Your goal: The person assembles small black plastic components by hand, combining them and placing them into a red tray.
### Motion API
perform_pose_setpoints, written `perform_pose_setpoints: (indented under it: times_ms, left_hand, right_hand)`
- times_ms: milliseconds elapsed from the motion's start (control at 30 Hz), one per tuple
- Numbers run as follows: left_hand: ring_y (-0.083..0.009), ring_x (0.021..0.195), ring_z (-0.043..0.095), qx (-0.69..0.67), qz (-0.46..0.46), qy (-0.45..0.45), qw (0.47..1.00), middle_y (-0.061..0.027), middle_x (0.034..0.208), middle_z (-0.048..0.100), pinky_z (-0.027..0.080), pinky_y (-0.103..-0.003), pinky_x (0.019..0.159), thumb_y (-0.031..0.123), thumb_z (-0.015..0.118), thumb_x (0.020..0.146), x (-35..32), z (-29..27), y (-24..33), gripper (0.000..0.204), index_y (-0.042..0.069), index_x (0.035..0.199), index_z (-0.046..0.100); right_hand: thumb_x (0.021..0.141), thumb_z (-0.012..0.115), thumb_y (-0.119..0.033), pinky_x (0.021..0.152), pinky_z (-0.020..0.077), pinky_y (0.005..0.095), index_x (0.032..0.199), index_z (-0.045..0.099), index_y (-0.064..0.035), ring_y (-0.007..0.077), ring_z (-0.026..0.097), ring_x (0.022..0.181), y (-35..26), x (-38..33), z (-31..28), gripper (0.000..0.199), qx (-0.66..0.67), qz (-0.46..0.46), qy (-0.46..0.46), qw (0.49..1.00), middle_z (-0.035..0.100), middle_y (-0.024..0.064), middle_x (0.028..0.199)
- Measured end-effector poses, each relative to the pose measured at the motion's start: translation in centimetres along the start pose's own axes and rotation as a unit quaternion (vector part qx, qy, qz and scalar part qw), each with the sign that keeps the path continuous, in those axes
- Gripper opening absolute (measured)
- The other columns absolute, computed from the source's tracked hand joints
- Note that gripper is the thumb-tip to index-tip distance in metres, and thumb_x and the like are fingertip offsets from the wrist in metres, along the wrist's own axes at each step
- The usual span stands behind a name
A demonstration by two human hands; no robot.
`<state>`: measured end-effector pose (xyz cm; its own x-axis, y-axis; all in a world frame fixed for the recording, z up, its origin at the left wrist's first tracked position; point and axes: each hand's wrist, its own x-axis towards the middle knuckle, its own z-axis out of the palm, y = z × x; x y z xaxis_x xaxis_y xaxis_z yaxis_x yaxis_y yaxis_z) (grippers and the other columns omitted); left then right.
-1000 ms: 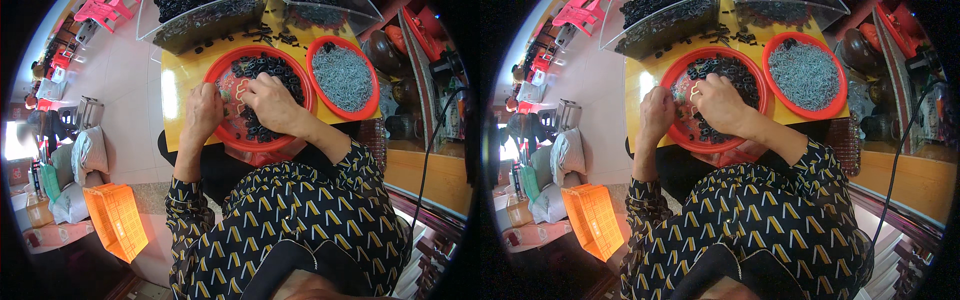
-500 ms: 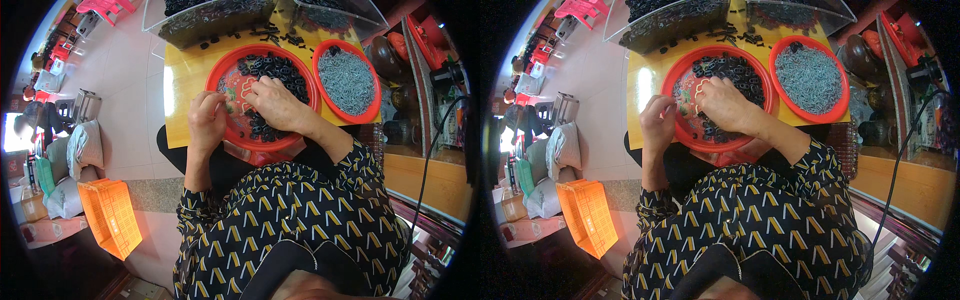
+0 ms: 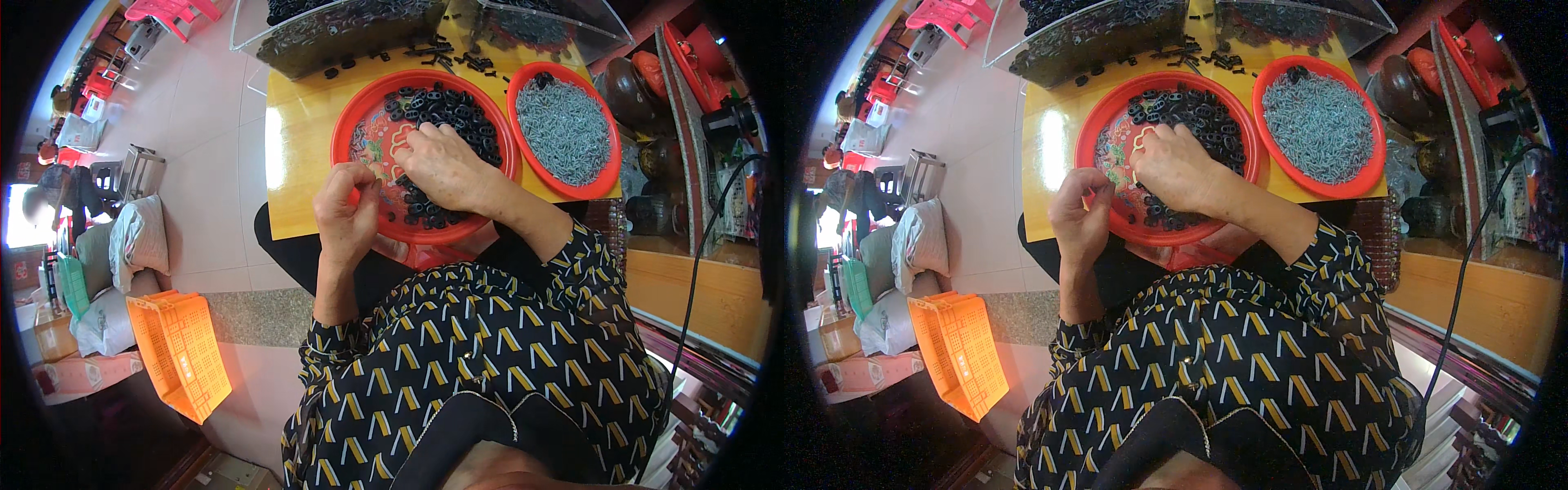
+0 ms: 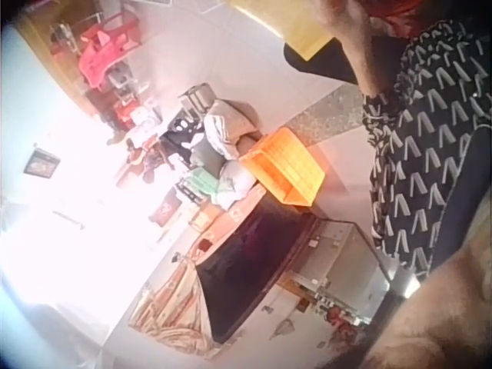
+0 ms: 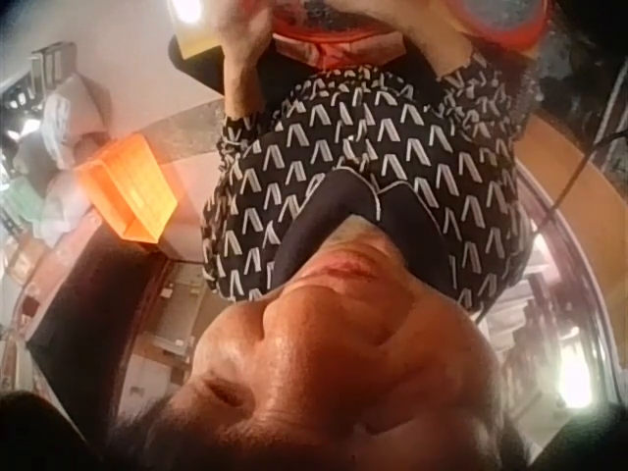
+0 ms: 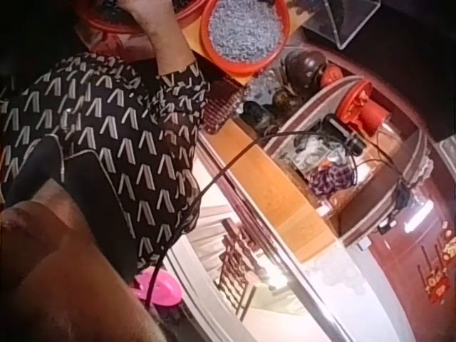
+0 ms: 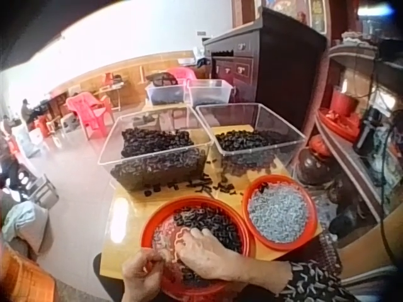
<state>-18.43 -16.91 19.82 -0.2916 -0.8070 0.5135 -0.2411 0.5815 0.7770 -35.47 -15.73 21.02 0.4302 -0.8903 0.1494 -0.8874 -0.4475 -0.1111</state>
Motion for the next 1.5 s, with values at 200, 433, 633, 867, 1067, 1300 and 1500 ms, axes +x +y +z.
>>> perform_pose_setpoints:
  times_ms: [200,433,633,867,1067,1300,1500]
  left_hand:
    - [-0.0106,0.069,0.048,-0.043,-0.023,0.002,0.999,-0.0024,0.074,0.053,0.038,-0.023,0.064,-0.008,0.059,0.068,-0.5,0.2,0.2,0.013,0.001,0.074,0.052]
    - [-0.0127,0.067,0.051,-0.190,-0.118,0.026,0.974,-0.0046,0.076,0.054,0.042,-0.023,0.061,-0.008,0.058,0.072,-1.0,0.8,1.4,0.011,-0.001,0.074,0.051]
    - [-0.0107,0.069,0.054,-0.516,-0.250,-0.010,0.819,-0.0056,0.080,0.056,0.044,-0.021,0.064,-0.006,0.058,0.075,-1.3,2.0,1.7,0.009,-0.002,0.083,0.055]
    - [-0.0137,0.072,0.057,-0.510,-0.285,0.007,0.811,-0.0081,0.083,0.058,0.047,-0.023,0.067,-0.007,0.058,0.076,-1.2,2.7,2.9,0.011,-0.004,0.086,0.056]
    - [-0.0139,0.074,0.057,-0.506,-0.263,-0.007,0.822,-0.0083,0.084,0.059,0.047,-0.024,0.069,-0.007,0.057,0.076,-1.4,2.9,2.5,0.011,-0.004,0.087,0.056]
    - [-0.0144,0.074,0.056,-0.555,-0.317,-0.002,0.769,-0.0087,0.084,0.059,0.045,-0.024,0.070,-0.006,0.058,0.076,-1.7,3.0,2.3,0.013,-0.004,0.089,0.057]
    - [-0.0163,0.074,0.056,-0.603,-0.346,-0.020,0.718,-0.0107,0.086,0.058,0.046,-0.026,0.068,-0.003,0.056,0.078,-1.8,2.5,1.8,0.012,-0.003,0.090,0.057]
  right_hand:
    - [0.070,0.052,-0.007,0.069,0.0411,0.0375,0.078,0.056,-0.0040,0.0270,0.051,0.081,0.1,0.2,-0.5,0.010,0.014,-0.001,-0.034,0.999,0.054,0.0120,0.079]
    - [0.071,0.055,-0.005,0.068,0.0442,0.0356,0.083,0.056,0.0009,0.0275,0.055,0.077,1.1,-0.8,-1.6,0.013,0.179,0.048,0.092,0.978,0.057,0.0147,0.081]
    - [0.083,0.052,-0.007,0.056,0.0399,0.0176,0.087,0.056,-0.0006,0.0034,0.046,0.064,-1.1,-1.8,-2.6,0.008,0.597,0.173,0.149,0.769,0.051,-0.0025,0.072]
    - [0.084,0.054,-0.006,0.055,0.0429,0.0161,0.089,0.058,-0.0014,0.0031,0.050,0.059,-2.6,-3.4,-2.0,0.009,0.671,0.224,0.160,0.688,0.055,-0.0019,0.071]
    - [0.082,0.055,-0.004,0.055,0.0434,0.0166,0.086,0.056,-0.0012,0.0037,0.050,0.061,-2.9,-4.5,-1.7,0.004,0.678,0.249,0.131,0.679,0.054,-0.0007,0.073]
    - [0.080,0.057,-0.002,0.054,0.0430,0.0166,0.087,0.056,-0.0008,0.0032,0.051,0.063,-2.8,-5.2,-1.7,0.007,0.666,0.235,0.120,0.698,0.054,-0.0006,0.073]
    - [0.080,0.056,-0.001,0.052,0.0449,0.0170,0.087,0.055,0.0003,0.0039,0.053,0.061,-2.8,-5.4,-2.5,0.008,0.667,0.275,0.082,0.688,0.055,0.0003,0.073]
